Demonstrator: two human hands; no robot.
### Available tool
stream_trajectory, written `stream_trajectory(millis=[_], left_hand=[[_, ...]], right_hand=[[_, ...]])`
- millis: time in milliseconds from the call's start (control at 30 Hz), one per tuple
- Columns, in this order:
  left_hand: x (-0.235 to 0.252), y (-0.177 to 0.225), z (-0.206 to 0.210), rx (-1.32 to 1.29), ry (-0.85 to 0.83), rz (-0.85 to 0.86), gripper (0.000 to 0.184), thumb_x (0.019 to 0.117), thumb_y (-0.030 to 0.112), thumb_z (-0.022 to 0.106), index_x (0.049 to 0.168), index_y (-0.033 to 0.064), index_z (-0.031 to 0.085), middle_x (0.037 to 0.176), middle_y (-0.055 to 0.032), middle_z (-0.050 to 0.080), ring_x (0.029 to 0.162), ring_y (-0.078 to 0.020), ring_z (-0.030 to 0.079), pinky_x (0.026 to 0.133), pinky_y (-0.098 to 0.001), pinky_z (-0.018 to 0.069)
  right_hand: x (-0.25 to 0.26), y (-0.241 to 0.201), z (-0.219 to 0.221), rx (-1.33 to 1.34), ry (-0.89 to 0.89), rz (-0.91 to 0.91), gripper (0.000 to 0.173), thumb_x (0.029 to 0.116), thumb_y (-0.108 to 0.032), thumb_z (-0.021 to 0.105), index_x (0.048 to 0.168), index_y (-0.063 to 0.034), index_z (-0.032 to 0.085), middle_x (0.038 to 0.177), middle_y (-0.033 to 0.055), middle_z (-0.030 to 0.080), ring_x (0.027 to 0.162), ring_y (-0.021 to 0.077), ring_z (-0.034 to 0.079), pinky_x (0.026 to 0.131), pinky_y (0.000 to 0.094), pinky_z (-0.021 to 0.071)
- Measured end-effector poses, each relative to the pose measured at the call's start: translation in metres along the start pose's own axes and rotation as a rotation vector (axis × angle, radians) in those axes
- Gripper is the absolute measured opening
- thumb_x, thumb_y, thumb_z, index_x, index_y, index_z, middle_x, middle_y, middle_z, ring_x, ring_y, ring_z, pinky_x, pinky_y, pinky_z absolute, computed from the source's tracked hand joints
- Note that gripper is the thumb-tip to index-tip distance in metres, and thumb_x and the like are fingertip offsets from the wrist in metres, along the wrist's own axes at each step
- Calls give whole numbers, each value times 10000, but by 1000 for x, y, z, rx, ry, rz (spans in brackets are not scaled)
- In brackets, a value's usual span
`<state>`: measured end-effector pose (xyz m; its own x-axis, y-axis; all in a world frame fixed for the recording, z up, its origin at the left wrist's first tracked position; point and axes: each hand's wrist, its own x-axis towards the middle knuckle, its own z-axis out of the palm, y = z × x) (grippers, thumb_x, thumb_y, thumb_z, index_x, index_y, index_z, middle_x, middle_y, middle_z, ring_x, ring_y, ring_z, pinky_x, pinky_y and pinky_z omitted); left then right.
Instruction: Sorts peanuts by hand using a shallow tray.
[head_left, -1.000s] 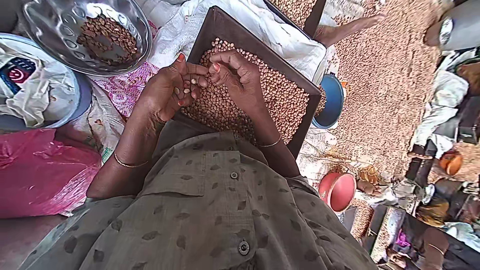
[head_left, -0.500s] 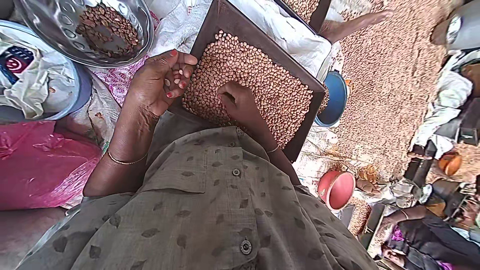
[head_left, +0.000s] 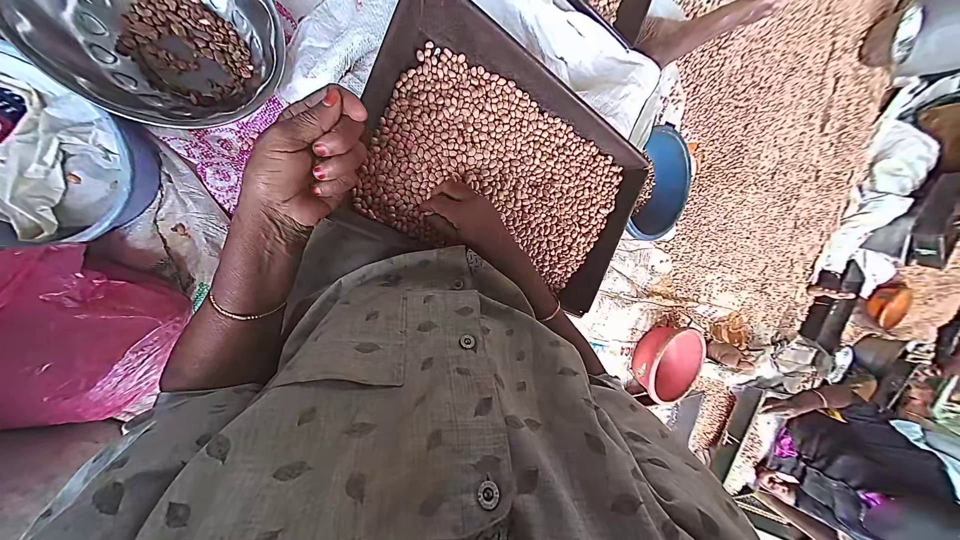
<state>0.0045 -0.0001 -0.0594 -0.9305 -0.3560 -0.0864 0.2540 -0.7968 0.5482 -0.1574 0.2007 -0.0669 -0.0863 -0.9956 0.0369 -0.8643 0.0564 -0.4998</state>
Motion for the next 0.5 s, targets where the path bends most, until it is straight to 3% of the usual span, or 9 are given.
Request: stream_trajectory(millis=[100,200,267,333,400,433,500], left_hand=[[2,-6,-3,-91,-45,65,365,1120,183,269,989,133,606,598,95,461,444,19,410,411,-108,348],[3,-8,-7,-180,-75,93,302,1093,122,285,1035,124,582,662,66,498,468,10,442,419,-103,373],[-3,-10,-2,-187,-44,107,267,1071,94,302,1003,132,558,687,52,484,471,10,416,418,-94,346],[-14,-12,6,-138,5,115,225,1077,93,290,963,151,475,702,55,413,465,27,343,418,-72,283],[-3,-11,-5,-211,-46,115,255,1065,82,311,994,140,549,723,39,508,491,7,440,428,-92,363],[3,-10,-10,-227,-69,111,270,1066,85,308,1009,140,566,728,38,530,501,0,466,432,-104,385],[7,-9,-9,-211,-64,111,297,1085,103,290,1020,145,577,704,56,528,489,6,468,428,-107,396]], right_hand=[[-3,1,-1,80,103,43,142,974,-40,621,994,25,746,995,184,725,915,298,722,787,403,600],[-11,7,-19,397,344,156,176,985,5,587,1076,81,718,981,156,720,816,165,699,748,307,607],[-22,19,-46,630,641,260,180,1022,-7,541,1103,64,685,911,74,728,727,122,701,678,311,628],[-33,35,-86,884,1064,385,232,1083,-85,443,1063,-40,671,854,-10,725,700,77,688,656,260,606],[-50,57,-120,1194,1387,386,297,1134,-229,317,1128,-91,580,931,-14,701,812,46,685,763,208,576],[-64,66,-126,1308,1395,332,315,1143,-297,259,1226,-115,502,1037,-16,659,941,32,669,895,199,544],[-69,65,-127,1306,1332,365,321,1141,-296,242,1222,-127,502,1046,-30,645,970,20,654,937,193,522]])
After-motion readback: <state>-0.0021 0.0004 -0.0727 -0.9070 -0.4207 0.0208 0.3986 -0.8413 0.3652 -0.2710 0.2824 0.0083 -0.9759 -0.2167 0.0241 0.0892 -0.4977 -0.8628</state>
